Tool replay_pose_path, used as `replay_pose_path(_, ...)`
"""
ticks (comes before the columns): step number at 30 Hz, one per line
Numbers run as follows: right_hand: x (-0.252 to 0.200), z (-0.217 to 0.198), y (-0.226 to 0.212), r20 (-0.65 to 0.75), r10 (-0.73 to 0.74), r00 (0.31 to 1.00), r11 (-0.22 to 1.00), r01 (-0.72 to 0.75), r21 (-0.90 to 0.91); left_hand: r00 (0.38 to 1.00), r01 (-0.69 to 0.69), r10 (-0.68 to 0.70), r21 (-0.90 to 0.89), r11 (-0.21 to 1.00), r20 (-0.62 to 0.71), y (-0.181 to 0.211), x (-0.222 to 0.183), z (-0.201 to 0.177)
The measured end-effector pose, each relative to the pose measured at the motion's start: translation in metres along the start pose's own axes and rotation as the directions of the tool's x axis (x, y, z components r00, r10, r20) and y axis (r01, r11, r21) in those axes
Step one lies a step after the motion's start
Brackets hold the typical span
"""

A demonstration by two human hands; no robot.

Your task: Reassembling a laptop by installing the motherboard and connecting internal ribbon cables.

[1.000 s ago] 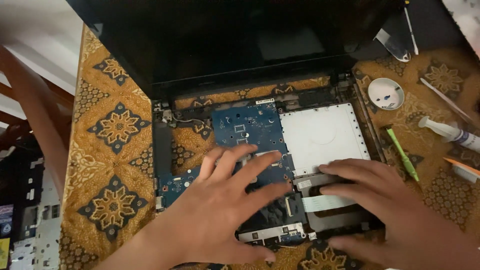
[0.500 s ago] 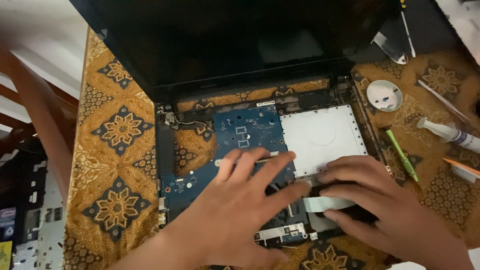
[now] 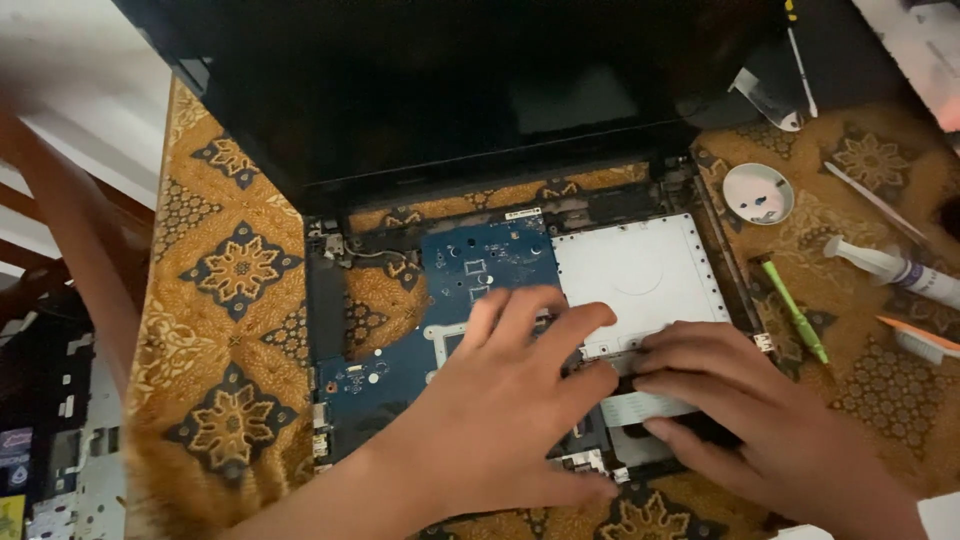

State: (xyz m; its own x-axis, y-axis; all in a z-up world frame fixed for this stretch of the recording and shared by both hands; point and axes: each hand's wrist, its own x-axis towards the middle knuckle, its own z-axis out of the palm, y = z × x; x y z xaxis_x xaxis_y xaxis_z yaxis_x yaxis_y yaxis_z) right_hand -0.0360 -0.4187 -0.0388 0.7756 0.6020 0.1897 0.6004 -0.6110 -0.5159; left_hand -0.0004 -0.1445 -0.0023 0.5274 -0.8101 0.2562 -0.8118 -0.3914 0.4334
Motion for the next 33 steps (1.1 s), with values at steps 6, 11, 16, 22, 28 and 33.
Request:
replay_pose_path(6,0.003,-0.003,-0.005,-0.039,-0.01,0.999,0.999,0.011,0.048,0.99,-0.108,0.113,-0.067,0.992,0.082,0.007,0.005,-0.016)
replay_pose_path(11,0.005,-0.003,-0.005,-0.08,-0.031,0.996,0.997,0.037,0.071,0.981,-0.146,0.159,-0.113,0.983,0.108,0.005,0.002,-0.015)
replay_pose_path(16,0.002,-0.001,0.001,-0.056,-0.032,0.998,0.998,0.035,0.059,0.985,-0.114,0.13,-0.14,0.984,0.113,0.005,0.0,-0.016)
replay_pose_path(22,0.002,-0.002,0.001,0.001,0.013,1.0,0.999,-0.013,0.053,0.982,-0.124,0.145,-0.169,0.978,0.121,0.008,0.006,-0.012)
replay_pose_path(28,0.004,-0.001,0.0,-0.037,-0.049,0.998,0.997,0.051,0.05,0.961,-0.122,0.162,-0.182,0.976,0.225,0.01,0.017,-0.021)
replay_pose_path(33,-0.002,0.001,0.001,-0.042,0.111,0.993,0.986,-0.105,0.133,0.963,-0.107,0.155,-0.214,0.971,0.222,0.01,0.015,-0.024)
